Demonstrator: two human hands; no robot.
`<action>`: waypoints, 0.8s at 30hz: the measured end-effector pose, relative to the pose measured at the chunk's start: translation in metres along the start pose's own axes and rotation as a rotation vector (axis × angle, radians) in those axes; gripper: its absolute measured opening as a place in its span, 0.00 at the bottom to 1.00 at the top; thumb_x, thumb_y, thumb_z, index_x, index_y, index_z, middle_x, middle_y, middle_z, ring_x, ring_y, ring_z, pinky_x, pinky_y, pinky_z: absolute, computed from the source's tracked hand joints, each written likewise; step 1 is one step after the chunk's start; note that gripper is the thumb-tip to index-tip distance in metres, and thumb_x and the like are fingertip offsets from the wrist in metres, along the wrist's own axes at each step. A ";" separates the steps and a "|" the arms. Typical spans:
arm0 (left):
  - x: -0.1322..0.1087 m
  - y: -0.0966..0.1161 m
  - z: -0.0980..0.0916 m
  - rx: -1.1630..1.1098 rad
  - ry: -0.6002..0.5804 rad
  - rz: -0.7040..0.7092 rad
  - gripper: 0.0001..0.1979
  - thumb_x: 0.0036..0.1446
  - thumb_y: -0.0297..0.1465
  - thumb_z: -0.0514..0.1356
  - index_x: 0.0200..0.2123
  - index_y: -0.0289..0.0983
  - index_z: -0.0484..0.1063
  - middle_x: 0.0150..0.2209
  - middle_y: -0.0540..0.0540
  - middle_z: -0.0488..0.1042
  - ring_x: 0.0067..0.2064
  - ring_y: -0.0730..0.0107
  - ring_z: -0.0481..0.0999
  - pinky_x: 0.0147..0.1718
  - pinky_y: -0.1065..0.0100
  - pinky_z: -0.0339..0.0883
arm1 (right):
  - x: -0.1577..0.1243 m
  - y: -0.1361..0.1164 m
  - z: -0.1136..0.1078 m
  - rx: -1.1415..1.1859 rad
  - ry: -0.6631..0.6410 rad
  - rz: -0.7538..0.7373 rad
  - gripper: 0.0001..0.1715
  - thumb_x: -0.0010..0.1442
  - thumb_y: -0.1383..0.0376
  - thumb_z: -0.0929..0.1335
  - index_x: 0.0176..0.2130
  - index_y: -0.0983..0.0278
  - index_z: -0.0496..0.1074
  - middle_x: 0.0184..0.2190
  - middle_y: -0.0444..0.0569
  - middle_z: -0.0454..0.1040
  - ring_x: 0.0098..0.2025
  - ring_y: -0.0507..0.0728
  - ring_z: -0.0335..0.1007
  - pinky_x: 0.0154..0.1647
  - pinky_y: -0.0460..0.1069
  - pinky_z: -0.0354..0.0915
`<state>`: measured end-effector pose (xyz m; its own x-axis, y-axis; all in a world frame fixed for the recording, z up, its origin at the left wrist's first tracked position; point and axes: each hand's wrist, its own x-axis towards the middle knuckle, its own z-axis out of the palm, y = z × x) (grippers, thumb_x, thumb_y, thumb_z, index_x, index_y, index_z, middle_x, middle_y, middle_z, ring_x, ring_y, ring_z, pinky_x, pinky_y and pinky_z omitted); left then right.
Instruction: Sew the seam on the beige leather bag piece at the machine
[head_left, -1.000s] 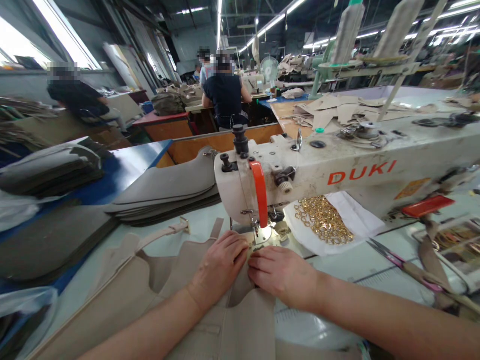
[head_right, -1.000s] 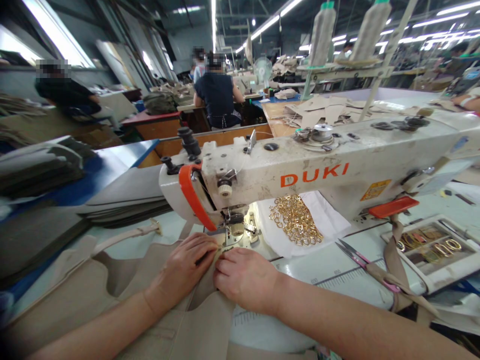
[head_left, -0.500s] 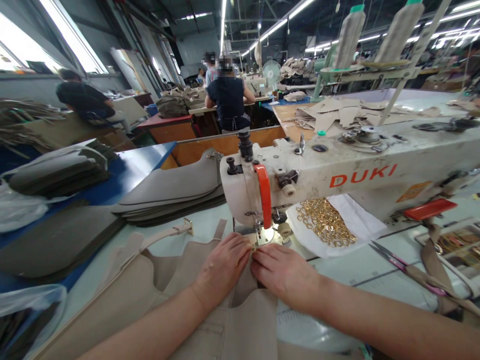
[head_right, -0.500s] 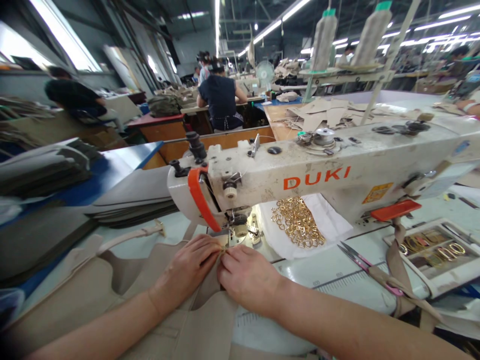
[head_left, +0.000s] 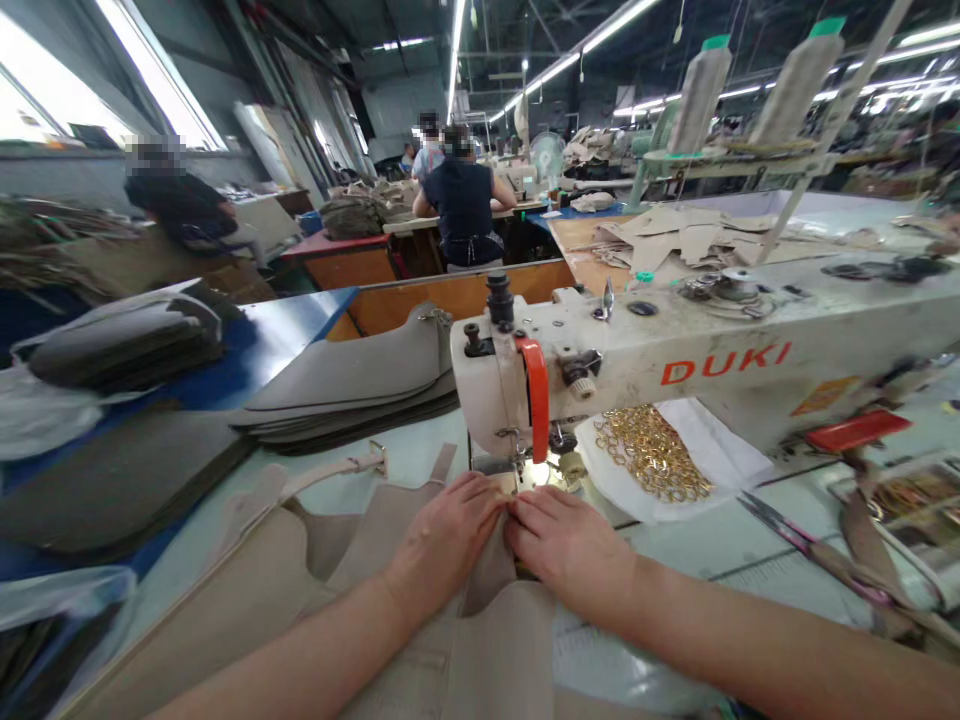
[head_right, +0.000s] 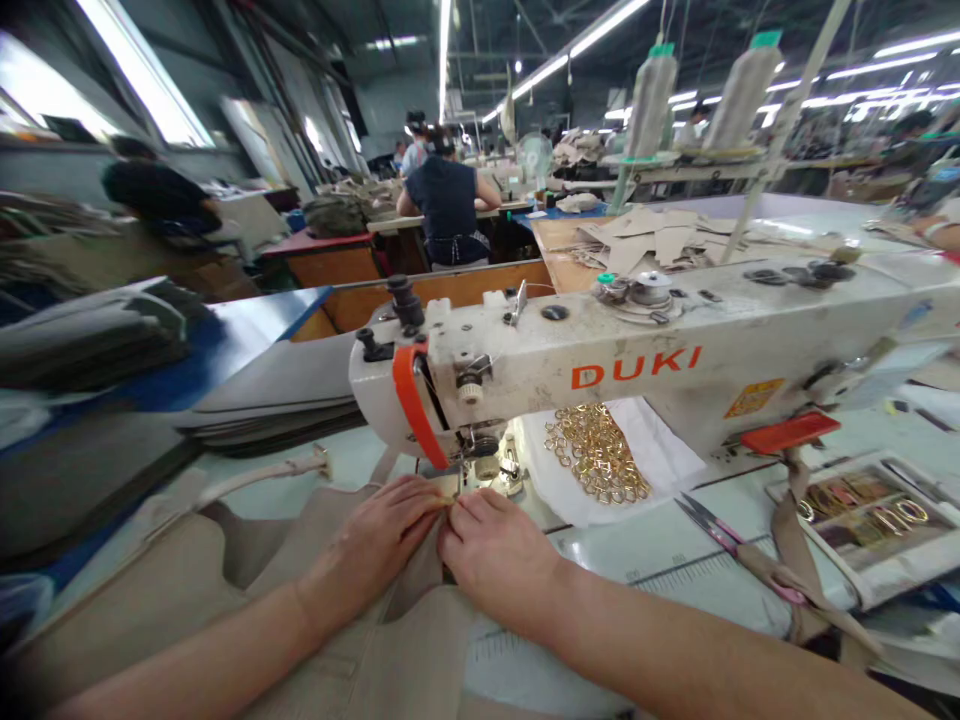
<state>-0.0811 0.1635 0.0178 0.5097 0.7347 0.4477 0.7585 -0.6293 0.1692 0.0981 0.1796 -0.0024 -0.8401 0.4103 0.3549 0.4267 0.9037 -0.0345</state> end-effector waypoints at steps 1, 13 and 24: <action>0.000 0.000 -0.002 0.000 -0.021 0.003 0.12 0.62 0.23 0.50 0.32 0.36 0.71 0.32 0.48 0.76 0.36 0.69 0.74 0.39 0.67 0.72 | 0.001 0.000 -0.001 0.002 -0.003 0.000 0.05 0.60 0.69 0.66 0.38 0.69 0.71 0.39 0.52 0.72 0.45 0.59 0.65 0.50 0.53 0.62; -0.002 0.002 -0.007 0.015 0.026 0.062 0.14 0.64 0.23 0.47 0.35 0.34 0.72 0.34 0.46 0.78 0.37 0.69 0.77 0.41 0.67 0.73 | 0.006 0.000 0.001 -0.054 0.005 -0.037 0.04 0.61 0.68 0.66 0.36 0.67 0.71 0.35 0.51 0.72 0.40 0.59 0.66 0.45 0.53 0.63; -0.003 0.010 0.003 0.006 0.012 -0.038 0.12 0.63 0.23 0.49 0.36 0.35 0.72 0.35 0.46 0.78 0.38 0.67 0.75 0.40 0.66 0.74 | 0.002 0.013 -0.008 -0.073 -0.007 -0.113 0.04 0.61 0.70 0.65 0.35 0.68 0.70 0.34 0.51 0.73 0.39 0.58 0.67 0.45 0.52 0.63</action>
<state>-0.0743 0.1557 0.0152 0.4755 0.7552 0.4512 0.7800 -0.5991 0.1808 0.1048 0.1912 0.0049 -0.8864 0.3070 0.3465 0.3519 0.9331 0.0735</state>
